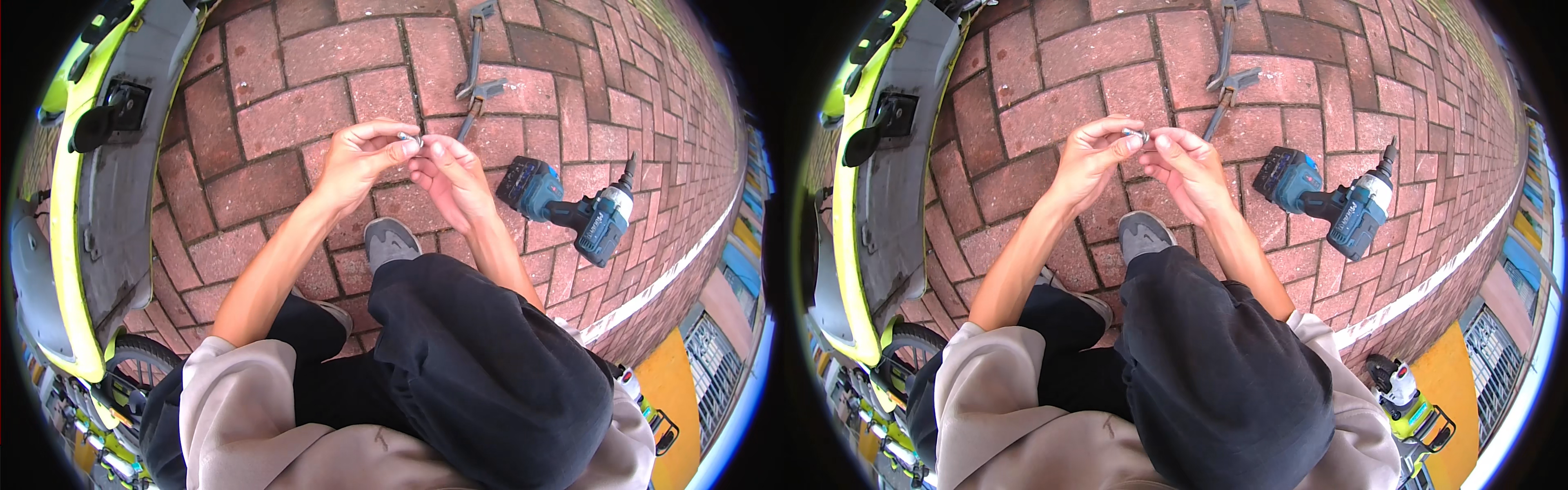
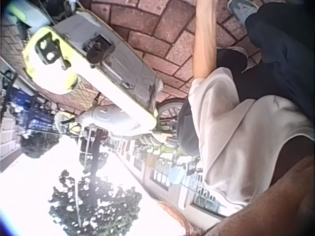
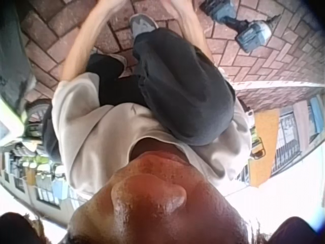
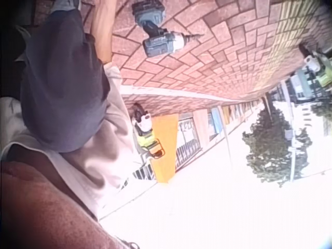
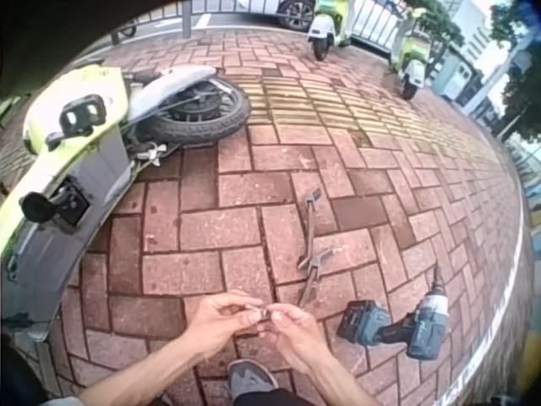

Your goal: Using a power drill to remove and replace components on an electric scooter parked on a sidewalk.

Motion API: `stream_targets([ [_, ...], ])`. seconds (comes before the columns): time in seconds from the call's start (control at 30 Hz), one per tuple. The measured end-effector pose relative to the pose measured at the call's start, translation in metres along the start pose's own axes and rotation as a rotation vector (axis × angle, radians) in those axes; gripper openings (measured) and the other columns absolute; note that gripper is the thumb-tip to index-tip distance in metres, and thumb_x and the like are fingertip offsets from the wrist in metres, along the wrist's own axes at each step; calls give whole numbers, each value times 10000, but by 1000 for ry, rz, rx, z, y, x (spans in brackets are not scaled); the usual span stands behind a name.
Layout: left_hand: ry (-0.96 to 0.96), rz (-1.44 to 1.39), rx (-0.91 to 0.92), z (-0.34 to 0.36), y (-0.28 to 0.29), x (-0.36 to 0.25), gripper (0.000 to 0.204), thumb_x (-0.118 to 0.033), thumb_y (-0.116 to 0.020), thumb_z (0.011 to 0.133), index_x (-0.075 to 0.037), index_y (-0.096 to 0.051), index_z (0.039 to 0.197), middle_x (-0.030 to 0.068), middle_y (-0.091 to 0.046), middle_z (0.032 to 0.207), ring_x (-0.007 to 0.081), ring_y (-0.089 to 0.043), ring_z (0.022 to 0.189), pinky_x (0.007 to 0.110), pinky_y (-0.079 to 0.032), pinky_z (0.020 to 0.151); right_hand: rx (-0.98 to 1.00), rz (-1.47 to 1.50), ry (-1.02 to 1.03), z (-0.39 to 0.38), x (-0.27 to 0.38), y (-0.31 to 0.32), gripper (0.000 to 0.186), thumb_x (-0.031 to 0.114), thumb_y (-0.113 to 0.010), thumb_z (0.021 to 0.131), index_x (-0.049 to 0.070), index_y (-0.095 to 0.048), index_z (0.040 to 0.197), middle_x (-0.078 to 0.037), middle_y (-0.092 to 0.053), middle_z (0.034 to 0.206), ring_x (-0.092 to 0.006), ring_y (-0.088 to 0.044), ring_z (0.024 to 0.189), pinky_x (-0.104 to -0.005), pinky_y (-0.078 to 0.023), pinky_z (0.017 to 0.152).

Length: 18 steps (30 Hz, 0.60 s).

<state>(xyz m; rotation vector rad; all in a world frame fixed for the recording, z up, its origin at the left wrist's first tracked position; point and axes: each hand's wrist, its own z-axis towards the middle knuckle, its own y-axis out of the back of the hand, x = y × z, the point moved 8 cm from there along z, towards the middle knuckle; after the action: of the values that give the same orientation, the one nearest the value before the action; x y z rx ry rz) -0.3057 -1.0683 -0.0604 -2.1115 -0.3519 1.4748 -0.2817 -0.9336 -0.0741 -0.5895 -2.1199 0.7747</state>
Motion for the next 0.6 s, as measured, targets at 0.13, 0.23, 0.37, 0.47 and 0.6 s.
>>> stream_targets([
  [0.13,121,-319,-19,4,-5,12,224,-35,-700,902,-19,-688,1126,84,-658,1090,166,-662,980,323,-559,869,-236,-211,-8,-72,6,67,267,151,-602,990,7,-612,1215,-116,-686,1077,-189,-678,942,-324,-551,818],
  [0.23,86,-239,-6,0,4,2,243,-32,-704,894,-5,-684,1134,83,-647,1100,169,-661,979,328,-573,866,-614,-311,-56,-150,-1,162,309,145,-629,967,11,-599,1244,-98,-683,1063,-175,-670,905,-314,-541,815],
  [0.37,-58,6,41,2,-2,-18,255,10,-715,868,11,-690,1122,91,-641,1090,171,-659,982,313,-583,863,-883,-471,170,-208,61,206,452,141,-634,959,47,-495,1379,-77,-651,1156,-147,-632,926,-308,-496,822],
  [0.47,-196,236,53,-1,-17,-39,257,74,-735,823,50,-701,1077,113,-643,1058,180,-674,951,279,-596,858,-813,-680,420,-199,111,201,563,93,-667,920,50,-428,1428,-105,-619,1236,-198,-615,1055,-357,-492,919],
  [0.6,-201,175,77,-2,-30,-49,251,79,-735,822,43,-707,1069,113,-644,1050,173,-681,923,270,-598,843,-621,-1050,787,-166,146,135,632,64,-673,907,32,-357,1454,-153,-608,1271,-252,-583,1159,-412,-451,1041],
])
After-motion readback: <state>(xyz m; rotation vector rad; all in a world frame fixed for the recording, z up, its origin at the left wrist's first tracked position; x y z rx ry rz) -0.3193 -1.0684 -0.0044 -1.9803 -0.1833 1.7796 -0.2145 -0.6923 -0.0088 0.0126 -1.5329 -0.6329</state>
